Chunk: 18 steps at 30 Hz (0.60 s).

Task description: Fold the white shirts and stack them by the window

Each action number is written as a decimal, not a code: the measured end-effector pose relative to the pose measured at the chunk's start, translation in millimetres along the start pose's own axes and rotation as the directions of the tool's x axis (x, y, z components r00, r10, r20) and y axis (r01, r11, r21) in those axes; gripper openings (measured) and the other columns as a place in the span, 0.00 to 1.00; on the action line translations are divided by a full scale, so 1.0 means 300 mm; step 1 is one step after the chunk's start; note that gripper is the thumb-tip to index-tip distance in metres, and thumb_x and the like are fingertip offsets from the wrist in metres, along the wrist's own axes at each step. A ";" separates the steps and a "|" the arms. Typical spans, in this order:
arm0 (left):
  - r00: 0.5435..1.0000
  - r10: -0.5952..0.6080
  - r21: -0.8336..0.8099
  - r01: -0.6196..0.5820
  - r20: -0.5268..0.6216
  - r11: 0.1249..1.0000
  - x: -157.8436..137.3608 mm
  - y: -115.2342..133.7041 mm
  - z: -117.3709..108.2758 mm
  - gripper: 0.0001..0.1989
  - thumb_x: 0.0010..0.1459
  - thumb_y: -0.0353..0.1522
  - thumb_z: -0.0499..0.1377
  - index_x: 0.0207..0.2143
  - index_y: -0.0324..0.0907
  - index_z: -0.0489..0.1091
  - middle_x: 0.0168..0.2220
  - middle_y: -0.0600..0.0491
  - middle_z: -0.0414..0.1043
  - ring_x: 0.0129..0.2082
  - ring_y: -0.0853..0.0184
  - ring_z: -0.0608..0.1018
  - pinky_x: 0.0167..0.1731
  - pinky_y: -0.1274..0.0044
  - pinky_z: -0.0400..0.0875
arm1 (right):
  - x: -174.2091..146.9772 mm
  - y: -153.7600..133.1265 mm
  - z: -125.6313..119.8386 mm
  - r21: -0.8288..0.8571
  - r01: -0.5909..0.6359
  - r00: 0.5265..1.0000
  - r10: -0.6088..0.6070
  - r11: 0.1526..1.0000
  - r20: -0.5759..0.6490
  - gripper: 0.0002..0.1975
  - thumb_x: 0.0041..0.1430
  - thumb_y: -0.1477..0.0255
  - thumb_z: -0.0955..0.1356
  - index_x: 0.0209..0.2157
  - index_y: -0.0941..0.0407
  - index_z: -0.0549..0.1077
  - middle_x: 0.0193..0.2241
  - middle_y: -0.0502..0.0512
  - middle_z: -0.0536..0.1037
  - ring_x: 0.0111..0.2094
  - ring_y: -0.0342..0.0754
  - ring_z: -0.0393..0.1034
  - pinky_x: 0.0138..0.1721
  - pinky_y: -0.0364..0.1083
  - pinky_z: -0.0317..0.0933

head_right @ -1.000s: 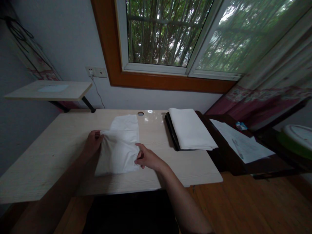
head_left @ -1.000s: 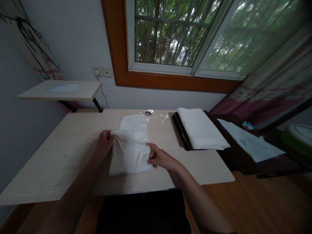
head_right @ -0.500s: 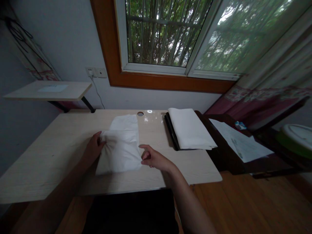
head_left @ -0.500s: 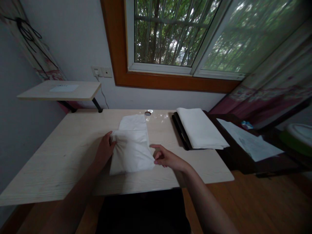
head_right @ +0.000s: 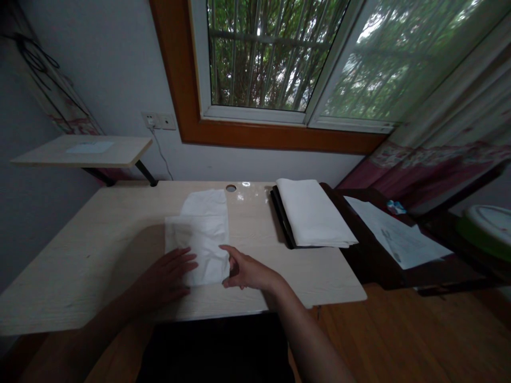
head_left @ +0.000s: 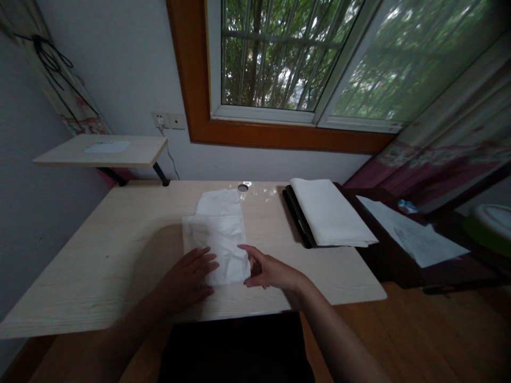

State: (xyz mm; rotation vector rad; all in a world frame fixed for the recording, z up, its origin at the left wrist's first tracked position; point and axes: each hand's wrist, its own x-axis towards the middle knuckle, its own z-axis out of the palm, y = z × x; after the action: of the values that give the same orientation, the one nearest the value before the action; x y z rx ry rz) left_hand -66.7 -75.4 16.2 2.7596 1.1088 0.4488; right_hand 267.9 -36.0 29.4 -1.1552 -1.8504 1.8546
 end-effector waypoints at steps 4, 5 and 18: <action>0.998 0.063 0.160 -0.066 0.027 0.985 -0.027 0.007 0.044 0.36 0.66 0.50 0.56 0.71 0.48 0.53 0.72 0.48 0.55 0.72 0.54 0.56 0.69 0.58 0.52 | -0.004 0.012 0.009 -0.109 0.024 0.999 -0.027 0.994 -0.031 0.45 0.52 0.77 0.75 0.68 0.45 0.57 0.34 0.45 0.70 0.25 0.39 0.66 0.23 0.39 0.60; 0.997 0.073 0.191 -0.078 0.033 0.978 -0.031 0.002 0.051 0.35 0.67 0.48 0.55 0.71 0.48 0.53 0.72 0.49 0.54 0.73 0.55 0.55 0.70 0.58 0.51 | -0.009 0.013 0.001 -0.127 0.036 0.999 -0.040 0.991 -0.033 0.44 0.52 0.78 0.75 0.67 0.46 0.58 0.33 0.44 0.70 0.26 0.39 0.66 0.24 0.39 0.60; 0.987 0.125 0.164 -0.141 0.104 0.976 -0.053 -0.019 0.009 0.29 0.69 0.34 0.54 0.71 0.53 0.54 0.74 0.52 0.51 0.73 0.57 0.54 0.70 0.58 0.54 | -0.075 0.020 -0.050 -0.448 0.152 0.987 -0.158 0.881 0.025 0.34 0.52 0.83 0.71 0.60 0.50 0.65 0.33 0.45 0.72 0.33 0.43 0.67 0.36 0.42 0.60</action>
State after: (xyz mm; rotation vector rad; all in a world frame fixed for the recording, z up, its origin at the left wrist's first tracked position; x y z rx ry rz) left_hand -80.3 -82.3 8.7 2.9826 0.9881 0.2461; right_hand 294.8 -41.7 33.4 -1.1025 -2.3667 1.3648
